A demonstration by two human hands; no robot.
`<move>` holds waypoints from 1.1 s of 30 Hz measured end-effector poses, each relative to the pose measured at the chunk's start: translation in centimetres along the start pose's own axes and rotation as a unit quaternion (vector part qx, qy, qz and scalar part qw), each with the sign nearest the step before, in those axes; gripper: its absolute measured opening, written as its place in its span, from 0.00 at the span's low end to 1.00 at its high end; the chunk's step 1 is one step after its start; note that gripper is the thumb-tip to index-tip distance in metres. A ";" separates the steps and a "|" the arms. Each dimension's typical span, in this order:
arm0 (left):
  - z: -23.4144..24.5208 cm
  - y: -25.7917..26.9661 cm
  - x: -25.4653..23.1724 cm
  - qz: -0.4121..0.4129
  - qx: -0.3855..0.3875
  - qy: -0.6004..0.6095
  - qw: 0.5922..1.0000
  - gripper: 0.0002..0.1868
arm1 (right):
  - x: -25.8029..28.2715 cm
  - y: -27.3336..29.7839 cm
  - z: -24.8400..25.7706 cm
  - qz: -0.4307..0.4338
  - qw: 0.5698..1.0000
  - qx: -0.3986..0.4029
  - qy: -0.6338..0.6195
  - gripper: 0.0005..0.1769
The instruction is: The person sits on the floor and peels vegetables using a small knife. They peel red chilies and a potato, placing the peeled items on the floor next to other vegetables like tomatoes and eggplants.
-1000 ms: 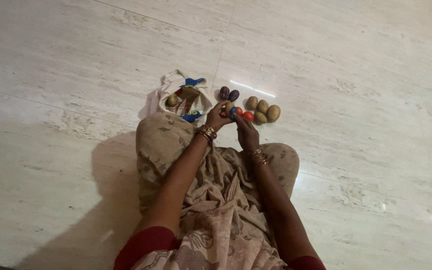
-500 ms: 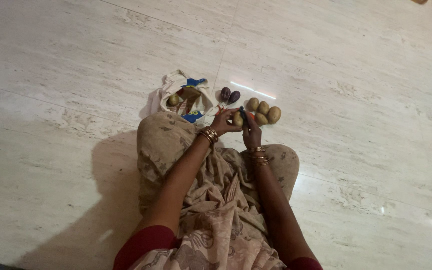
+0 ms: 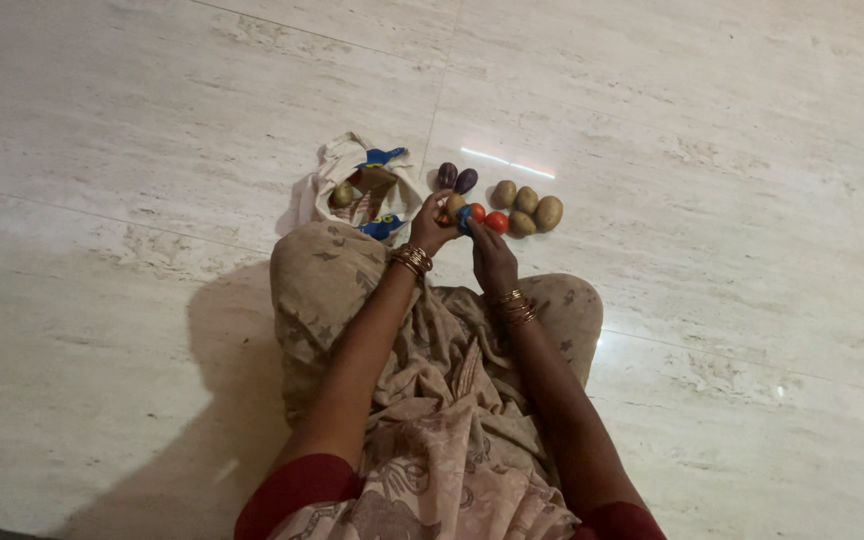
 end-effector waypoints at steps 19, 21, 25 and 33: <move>-2.0 1.6 -3.4 0.039 0.120 -0.021 0.992 0.46 | -3.0 -0.8 -0.4 -0.068 0.990 -0.050 -0.112 0.22; -1.3 1.3 -3.0 0.032 0.078 -0.045 0.995 0.45 | -1.8 -0.7 0.2 -0.044 0.991 -0.057 -0.110 0.22; -0.1 0.4 -2.4 0.014 0.021 -0.010 1.000 0.42 | 1.1 -0.8 1.8 0.004 0.996 -0.045 -0.072 0.23; -0.6 1.0 -2.9 0.004 0.024 -0.033 0.999 0.41 | 3.1 -1.4 2.8 0.033 0.998 -0.050 -0.018 0.24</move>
Point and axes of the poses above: each hand's wrist, its own y-axis away from the middle knuckle, its own z-axis out of the back of the hand, x = y × z, the point moved 4 cm from there along -y, towards the middle knuckle, and after that the axes turned 2 degrees about y, right-handed, at the moved point
